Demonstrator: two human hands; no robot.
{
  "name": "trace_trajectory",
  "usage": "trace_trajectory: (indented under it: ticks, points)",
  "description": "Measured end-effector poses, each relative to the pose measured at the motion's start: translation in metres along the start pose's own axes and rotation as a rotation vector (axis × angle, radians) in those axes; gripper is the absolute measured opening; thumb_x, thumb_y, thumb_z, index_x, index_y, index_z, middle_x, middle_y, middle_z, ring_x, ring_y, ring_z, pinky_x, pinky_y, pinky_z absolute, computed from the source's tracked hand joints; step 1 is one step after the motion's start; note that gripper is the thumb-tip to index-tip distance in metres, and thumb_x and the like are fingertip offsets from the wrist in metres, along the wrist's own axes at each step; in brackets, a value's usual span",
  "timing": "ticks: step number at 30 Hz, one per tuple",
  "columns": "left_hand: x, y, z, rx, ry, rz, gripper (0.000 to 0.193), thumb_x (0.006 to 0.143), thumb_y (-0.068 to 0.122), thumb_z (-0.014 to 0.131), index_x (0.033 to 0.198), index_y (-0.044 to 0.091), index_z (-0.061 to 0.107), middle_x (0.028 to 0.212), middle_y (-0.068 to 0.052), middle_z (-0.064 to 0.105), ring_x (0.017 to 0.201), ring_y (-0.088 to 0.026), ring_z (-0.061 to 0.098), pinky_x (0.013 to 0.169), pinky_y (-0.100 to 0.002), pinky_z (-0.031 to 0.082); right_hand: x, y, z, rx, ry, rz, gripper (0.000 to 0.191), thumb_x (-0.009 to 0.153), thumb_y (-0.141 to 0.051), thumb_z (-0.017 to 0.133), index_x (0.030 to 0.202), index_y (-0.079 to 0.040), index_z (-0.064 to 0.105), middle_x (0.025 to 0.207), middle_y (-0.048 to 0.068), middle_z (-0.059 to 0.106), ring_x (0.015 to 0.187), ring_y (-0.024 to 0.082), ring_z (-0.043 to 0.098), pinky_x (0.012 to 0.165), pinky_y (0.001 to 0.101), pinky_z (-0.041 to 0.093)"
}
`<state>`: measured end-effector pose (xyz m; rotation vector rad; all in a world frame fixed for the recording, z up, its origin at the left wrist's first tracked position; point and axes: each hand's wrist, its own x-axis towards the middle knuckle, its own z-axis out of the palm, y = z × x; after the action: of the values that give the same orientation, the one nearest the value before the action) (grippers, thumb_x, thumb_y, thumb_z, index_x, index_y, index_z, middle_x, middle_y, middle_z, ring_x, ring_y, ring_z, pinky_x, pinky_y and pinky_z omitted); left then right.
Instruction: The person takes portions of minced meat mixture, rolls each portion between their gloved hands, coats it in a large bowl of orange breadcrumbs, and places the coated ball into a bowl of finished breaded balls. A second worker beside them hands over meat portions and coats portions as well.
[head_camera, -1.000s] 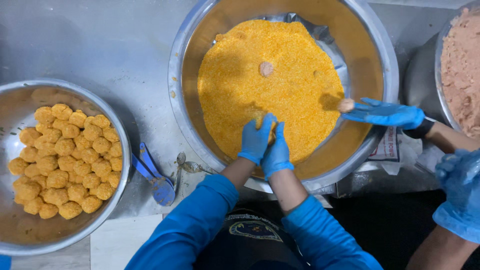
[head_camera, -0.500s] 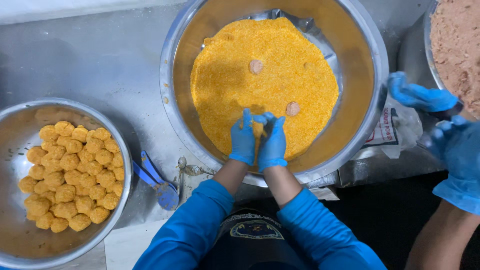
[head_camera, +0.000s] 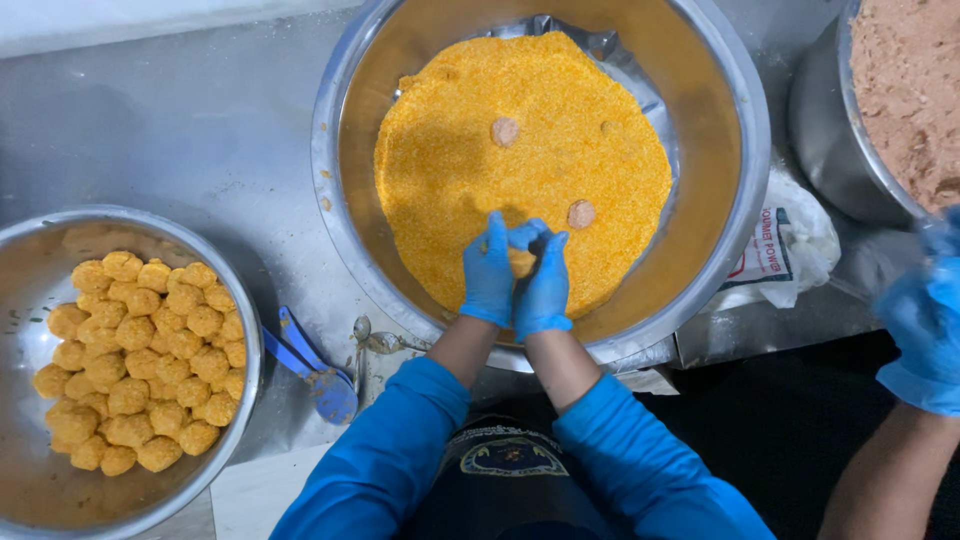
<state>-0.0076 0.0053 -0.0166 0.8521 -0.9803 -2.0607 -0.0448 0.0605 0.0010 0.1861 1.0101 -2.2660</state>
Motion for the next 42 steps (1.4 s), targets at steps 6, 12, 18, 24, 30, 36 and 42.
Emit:
trace_trajectory:
  ticks: [6, 12, 18, 24, 30, 36, 42]
  points:
    - [0.003, 0.001, 0.0, -0.378, 0.033, -0.229, 0.051, 0.104, 0.055, 0.046, 0.116, 0.01, 0.068, 0.093, -0.005, 0.068, 0.086, -0.015, 0.063, 0.081, -0.031, 0.054, 0.015, 0.002, -0.003, -0.47, -0.194, -0.145, 0.052, 0.122, -0.041, 0.053, 0.104, 0.005, 0.067, 0.117, 0.024, 0.065, 0.108, 0.034, 0.06, 0.101, 0.0496, 0.05]
    - [-0.003, 0.004, 0.003, -0.162, -0.025, -0.14, 0.05, 0.114, 0.051, 0.048, 0.111, 0.004, 0.066, 0.102, -0.007, 0.071, 0.093, -0.019, 0.066, 0.085, -0.037, 0.055, 0.008, 0.006, -0.01, -0.408, -0.054, -0.37, 0.047, 0.107, -0.048, 0.052, 0.124, -0.006, 0.063, 0.128, 0.013, 0.061, 0.118, 0.026, 0.06, 0.106, 0.0405, 0.05]
    - [-0.006, 0.003, 0.004, 0.136, 0.004, 0.144, 0.05, 0.111, 0.051, 0.042, 0.119, 0.01, 0.07, 0.122, -0.007, 0.067, 0.097, -0.019, 0.069, 0.096, -0.036, 0.053, 0.019, -0.001, -0.011, -0.194, 0.022, 0.266, 0.056, 0.113, -0.055, 0.047, 0.106, -0.003, 0.067, 0.118, 0.024, 0.062, 0.105, 0.033, 0.061, 0.095, 0.0471, 0.051]
    - [0.006, -0.008, -0.004, -0.32, 0.005, -0.275, 0.048, 0.114, 0.046, 0.051, 0.108, 0.002, 0.067, 0.1, -0.012, 0.07, 0.091, -0.023, 0.065, 0.086, -0.041, 0.053, -0.005, -0.014, 0.003, -0.972, -0.181, -0.635, 0.045, 0.107, -0.051, 0.055, 0.114, -0.008, 0.068, 0.133, 0.017, 0.058, 0.129, 0.027, 0.055, 0.112, 0.0394, 0.045]
    - [-0.001, -0.008, -0.007, 0.25, -0.039, 0.348, 0.053, 0.113, 0.047, 0.046, 0.109, 0.004, 0.076, 0.115, -0.01, 0.072, 0.116, -0.021, 0.062, 0.107, -0.036, 0.046, -0.001, -0.012, 0.014, -0.104, 0.155, 0.346, 0.045, 0.1, -0.052, 0.046, 0.105, -0.014, 0.069, 0.123, 0.013, 0.064, 0.118, 0.027, 0.057, 0.105, 0.0442, 0.044]
    - [0.004, -0.001, -0.01, -0.478, -0.089, -0.26, 0.061, 0.107, 0.055, 0.04, 0.104, 0.003, 0.073, 0.107, -0.014, 0.072, 0.1, -0.026, 0.067, 0.092, -0.04, 0.054, -0.007, -0.015, 0.006, -1.351, -0.478, -1.007, 0.034, 0.111, -0.044, 0.047, 0.111, -0.019, 0.069, 0.136, 0.011, 0.064, 0.133, 0.024, 0.054, 0.115, 0.0442, 0.042]
    - [-0.001, 0.004, -0.016, 0.223, -0.082, 0.342, 0.065, 0.112, 0.057, 0.036, 0.117, 0.003, 0.072, 0.132, -0.009, 0.071, 0.12, -0.023, 0.064, 0.115, -0.038, 0.046, 0.0, 0.005, 0.006, 0.01, 0.109, 0.412, 0.056, 0.101, -0.053, 0.035, 0.101, -0.012, 0.073, 0.116, 0.01, 0.068, 0.106, 0.023, 0.064, 0.094, 0.0371, 0.051]
